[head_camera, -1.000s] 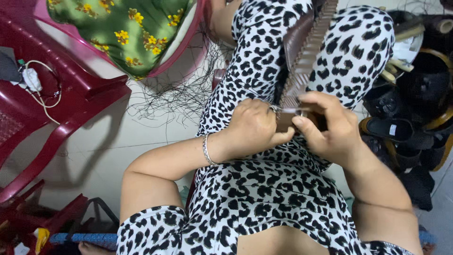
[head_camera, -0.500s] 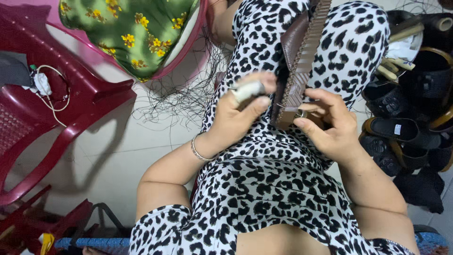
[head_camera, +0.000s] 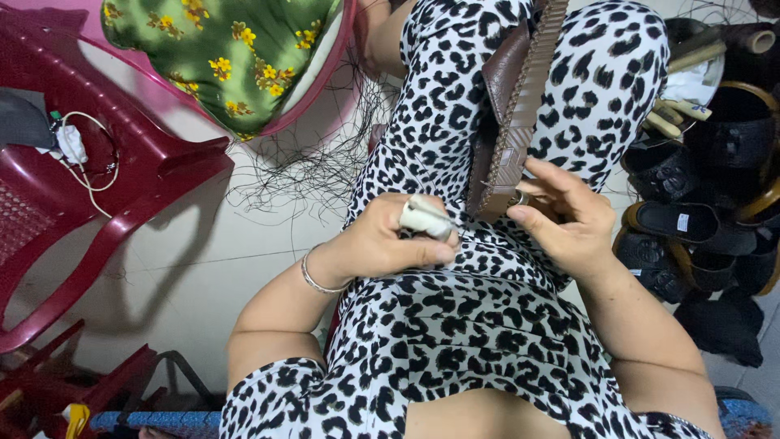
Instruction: The person stitches the sole of a brown slipper by hand using a needle and thread, pulling the thread through the material and securing it.
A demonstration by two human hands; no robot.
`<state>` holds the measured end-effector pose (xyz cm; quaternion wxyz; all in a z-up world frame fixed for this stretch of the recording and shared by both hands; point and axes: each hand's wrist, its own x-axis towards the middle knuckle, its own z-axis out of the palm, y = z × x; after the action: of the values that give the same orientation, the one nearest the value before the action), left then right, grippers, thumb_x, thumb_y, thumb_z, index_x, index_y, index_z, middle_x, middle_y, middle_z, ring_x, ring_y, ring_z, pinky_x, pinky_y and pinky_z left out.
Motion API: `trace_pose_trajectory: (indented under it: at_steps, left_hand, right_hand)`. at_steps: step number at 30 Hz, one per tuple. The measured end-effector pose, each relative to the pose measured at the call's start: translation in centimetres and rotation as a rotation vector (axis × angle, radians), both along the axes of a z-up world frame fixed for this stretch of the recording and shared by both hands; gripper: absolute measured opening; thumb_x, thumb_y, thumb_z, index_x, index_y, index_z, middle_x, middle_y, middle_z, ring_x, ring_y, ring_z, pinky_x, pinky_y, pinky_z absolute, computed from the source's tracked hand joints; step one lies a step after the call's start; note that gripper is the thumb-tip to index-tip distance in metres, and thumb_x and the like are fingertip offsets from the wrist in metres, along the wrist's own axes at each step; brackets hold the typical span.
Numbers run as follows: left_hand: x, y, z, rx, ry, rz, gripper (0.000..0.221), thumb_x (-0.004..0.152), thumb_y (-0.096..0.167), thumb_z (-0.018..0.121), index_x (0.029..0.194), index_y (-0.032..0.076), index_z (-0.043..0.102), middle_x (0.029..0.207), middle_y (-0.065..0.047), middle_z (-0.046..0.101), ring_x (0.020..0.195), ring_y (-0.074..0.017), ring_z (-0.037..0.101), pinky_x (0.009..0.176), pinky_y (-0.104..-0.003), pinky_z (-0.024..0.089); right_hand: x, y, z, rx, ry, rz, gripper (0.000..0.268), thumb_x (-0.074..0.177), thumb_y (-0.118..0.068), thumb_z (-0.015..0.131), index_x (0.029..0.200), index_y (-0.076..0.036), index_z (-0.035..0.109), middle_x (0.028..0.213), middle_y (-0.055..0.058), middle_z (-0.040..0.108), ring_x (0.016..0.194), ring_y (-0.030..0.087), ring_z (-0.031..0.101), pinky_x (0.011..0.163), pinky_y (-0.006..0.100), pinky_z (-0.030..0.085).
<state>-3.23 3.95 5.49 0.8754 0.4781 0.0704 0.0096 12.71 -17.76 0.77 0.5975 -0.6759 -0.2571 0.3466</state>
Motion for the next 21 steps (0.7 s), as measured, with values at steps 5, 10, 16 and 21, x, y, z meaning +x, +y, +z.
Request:
trace_pose_trajectory:
  at_steps: [5, 10, 16, 21]
  left_hand:
    - [1.0, -0.7, 1.0, -0.206, -0.15, 0.082, 0.041, 0.087, -0.004, 0.077, 0.125, -0.005, 0.061, 0.096, -0.014, 0.07, 0.084, -0.0153, 0.068, 0.083, -0.036, 0.061]
    - [2.3, -1.0, -1.6, -0.01, -0.12, 0.311, 0.011, 0.093, -0.001, 0.073, 0.103, 0.0, 0.071, 0.077, -0.008, 0.068, 0.061, -0.0129, 0.059, 0.063, -0.026, 0.054]
    - [2.8, -0.6, -1.1, 0.563, 0.089, 0.316, 0.012, 0.097, 0.0, 0.064, 0.106, -0.002, 0.071, 0.075, -0.008, 0.064, 0.057, -0.0105, 0.052, 0.054, -0.024, 0.045]
    - [2.8, -2.6, -1.4, 0.651, 0.022, 0.167, 0.017, 0.098, -0.001, 0.058, 0.11, -0.013, 0.059, 0.068, -0.011, 0.058, 0.05, -0.0133, 0.054, 0.043, -0.024, 0.045]
  right_hand:
    - [1.2, -1.0, -1.6, 0.056, -0.219, 0.079, 0.05, 0.08, 0.008, 0.085, 0.126, 0.013, 0.067, 0.103, 0.028, 0.075, 0.093, 0.033, 0.074, 0.079, 0.044, 0.06]
    - [1.1, -0.3, -1.2, 0.108, -0.21, 0.081, 0.048, 0.079, 0.009, 0.085, 0.125, 0.008, 0.07, 0.102, 0.026, 0.075, 0.094, 0.032, 0.075, 0.081, 0.045, 0.059]
    - [1.4, 0.4, -0.5, 0.137, -0.186, 0.11, 0.049, 0.079, 0.009, 0.084, 0.125, 0.009, 0.068, 0.1, 0.026, 0.076, 0.092, 0.034, 0.076, 0.079, 0.043, 0.058]
    - [1.3, 0.6, -0.1, 0.156, -0.188, 0.12, 0.048, 0.079, 0.009, 0.084, 0.125, 0.009, 0.069, 0.1, 0.026, 0.075, 0.091, 0.034, 0.076, 0.077, 0.043, 0.058]
